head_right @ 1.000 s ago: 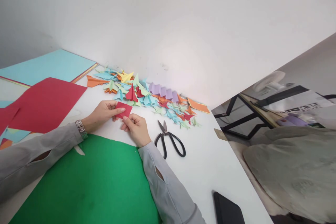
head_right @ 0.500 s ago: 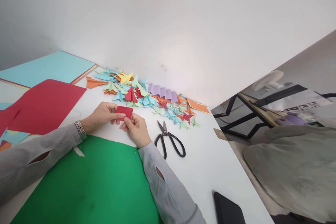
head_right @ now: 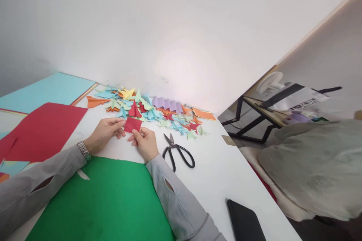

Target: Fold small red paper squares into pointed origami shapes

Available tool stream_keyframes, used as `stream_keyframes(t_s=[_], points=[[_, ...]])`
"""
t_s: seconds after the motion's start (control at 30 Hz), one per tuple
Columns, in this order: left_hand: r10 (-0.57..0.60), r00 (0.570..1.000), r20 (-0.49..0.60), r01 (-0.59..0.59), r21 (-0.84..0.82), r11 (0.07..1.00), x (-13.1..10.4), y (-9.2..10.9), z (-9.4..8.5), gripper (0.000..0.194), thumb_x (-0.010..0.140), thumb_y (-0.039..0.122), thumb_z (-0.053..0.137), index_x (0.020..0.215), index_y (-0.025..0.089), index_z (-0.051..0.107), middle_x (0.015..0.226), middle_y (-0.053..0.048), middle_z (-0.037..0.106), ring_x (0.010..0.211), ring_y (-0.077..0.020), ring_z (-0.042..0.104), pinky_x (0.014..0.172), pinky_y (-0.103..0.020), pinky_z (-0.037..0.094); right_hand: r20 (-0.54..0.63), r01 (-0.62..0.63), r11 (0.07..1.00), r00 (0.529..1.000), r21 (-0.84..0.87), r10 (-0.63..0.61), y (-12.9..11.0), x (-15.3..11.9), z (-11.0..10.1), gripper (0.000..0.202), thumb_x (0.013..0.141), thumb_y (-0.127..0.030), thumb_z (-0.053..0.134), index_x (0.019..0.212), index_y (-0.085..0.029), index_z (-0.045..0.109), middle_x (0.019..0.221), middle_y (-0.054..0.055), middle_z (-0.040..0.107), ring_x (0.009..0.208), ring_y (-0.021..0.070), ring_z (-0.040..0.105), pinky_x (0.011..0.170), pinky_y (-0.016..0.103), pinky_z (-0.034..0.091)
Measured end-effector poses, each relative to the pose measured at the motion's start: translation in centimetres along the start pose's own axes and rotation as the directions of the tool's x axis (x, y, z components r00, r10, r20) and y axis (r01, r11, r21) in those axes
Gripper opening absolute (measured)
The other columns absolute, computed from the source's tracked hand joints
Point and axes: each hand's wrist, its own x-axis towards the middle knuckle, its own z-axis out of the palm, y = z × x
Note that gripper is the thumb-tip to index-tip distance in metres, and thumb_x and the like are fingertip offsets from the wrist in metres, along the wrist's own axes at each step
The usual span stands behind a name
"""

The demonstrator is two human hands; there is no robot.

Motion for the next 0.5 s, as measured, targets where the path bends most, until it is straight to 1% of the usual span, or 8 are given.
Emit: stream_keyframes(t_s=[0.07, 0.13, 0.2, 0.27, 0.33, 0.37, 0.43, 0.5], points=[[0.031, 0.999, -0.034, -0.032, -0.020, 0.999, -0.01, 0.07, 0.05, 0.038, 0.061, 0.038, 0.076, 0.084, 0.013, 0.059, 0.051, 0.000, 0.062, 0.047, -0.0119, 0.058, 0.043, -0.019, 0.042, -0.041, 0.011, 1.000, 0.999, 0.022, -0.010, 0.19, 0.21, 0.10, 0.031, 0.073, -0.043, 0.066, 0.060, -0.016, 0.058, 0.053, 0.002, 0.065, 0.037, 0.0071, 0.044, 0.041, 0.021, 0.034], [0.070, 0.996, -0.048, -0.069, 0.008, 0.998, -0.14, 0.16, 0.16, 0.037, 0.060, 0.038, 0.077, 0.077, 0.015, 0.054, 0.049, 0.001, 0.061, 0.042, -0.0107, 0.055, 0.041, -0.020, 0.041, -0.087, 0.037, 0.998, 0.996, 0.042, -0.033, 0.41, 0.45, 0.22, 0.025, 0.072, -0.041, 0.065, 0.075, -0.016, 0.064, 0.057, 0.002, 0.067, 0.037, 0.0079, 0.045, 0.040, 0.021, 0.035], [0.108, 0.994, 0.002, -0.107, 0.105, 0.989, -0.36, 0.18, 0.33, 0.034, 0.064, 0.040, 0.074, 0.073, 0.015, 0.051, 0.051, 0.001, 0.061, 0.040, -0.0092, 0.052, 0.041, -0.021, 0.042, -0.120, 0.095, 0.995, 0.988, 0.005, -0.094, 0.61, 0.63, 0.31, 0.029, 0.074, -0.039, 0.062, 0.092, -0.017, 0.067, 0.058, 0.000, 0.066, 0.038, 0.0091, 0.046, 0.040, 0.022, 0.037], [0.155, 0.985, 0.070, -0.165, 0.170, 0.972, -0.59, 0.09, 0.51, 0.033, 0.066, 0.039, 0.073, 0.076, 0.014, 0.053, 0.054, 0.001, 0.061, 0.042, -0.0095, 0.053, 0.042, -0.021, 0.043, -0.112, 0.168, 0.979, 0.977, -0.119, -0.181, 0.80, 0.65, 0.38, 0.028, 0.078, -0.038, 0.057, 0.094, -0.018, 0.070, 0.063, 0.001, 0.067, 0.043, 0.0108, 0.050, 0.044, 0.024, 0.042], [0.205, 0.973, 0.110, -0.221, 0.162, 0.962, -0.73, -0.07, 0.66, 0.037, 0.063, 0.036, 0.076, 0.084, 0.015, 0.054, 0.068, -0.001, 0.064, 0.057, -0.0135, 0.062, 0.045, -0.022, 0.047, -0.115, 0.263, 0.925, 0.946, -0.275, -0.303, 0.96, 0.48, 0.46, 0.028, 0.080, -0.033, 0.053, 0.097, -0.019, 0.071, 0.071, 0.003, 0.070, 0.049, 0.0132, 0.054, 0.050, 0.027, 0.046], [0.228, 0.966, 0.125, -0.245, 0.148, 0.958, -0.75, -0.15, 0.71, 0.039, 0.063, 0.036, 0.076, 0.089, 0.015, 0.055, 0.076, -0.002, 0.065, 0.064, -0.0145, 0.063, 0.048, -0.023, 0.050, -0.098, 0.317, 0.874, 0.922, -0.368, -0.375, 1.02, 0.34, 0.52, 0.028, 0.080, -0.030, 0.053, 0.098, -0.020, 0.071, 0.078, 0.004, 0.072, 0.055, 0.0145, 0.057, 0.056, 0.028, 0.048], [0.261, 0.957, 0.129, -0.276, 0.113, 0.955, -0.70, -0.23, 0.74, 0.037, 0.066, 0.038, 0.073, 0.090, 0.015, 0.055, 0.083, -0.003, 0.066, 0.068, -0.0152, 0.064, 0.050, -0.024, 0.052, -0.053, 0.378, 0.768, 0.881, -0.516, -0.469, 1.05, 0.00, 0.72, 0.029, 0.078, -0.024, 0.053, 0.101, -0.021, 0.071, 0.086, 0.006, 0.073, 0.062, 0.0157, 0.060, 0.062, 0.029, 0.049], [0.256, 0.961, 0.109, -0.266, 0.088, 0.960, -0.57, -0.18, 0.69, 0.037, 0.068, 0.041, 0.071, 0.090, 0.015, 0.056, 0.083, -0.004, 0.067, 0.067, -0.0158, 0.065, 0.051, -0.025, 0.053, 0.010, 0.425, 0.710, 0.861, -0.562, -0.508, 0.91, -0.33, 0.95, 0.031, 0.076, -0.020, 0.053, 0.103, -0.021, 0.069, 0.088, 0.007, 0.072, 0.066, 0.0163, 0.060, 0.062, 0.029, 0.049]])
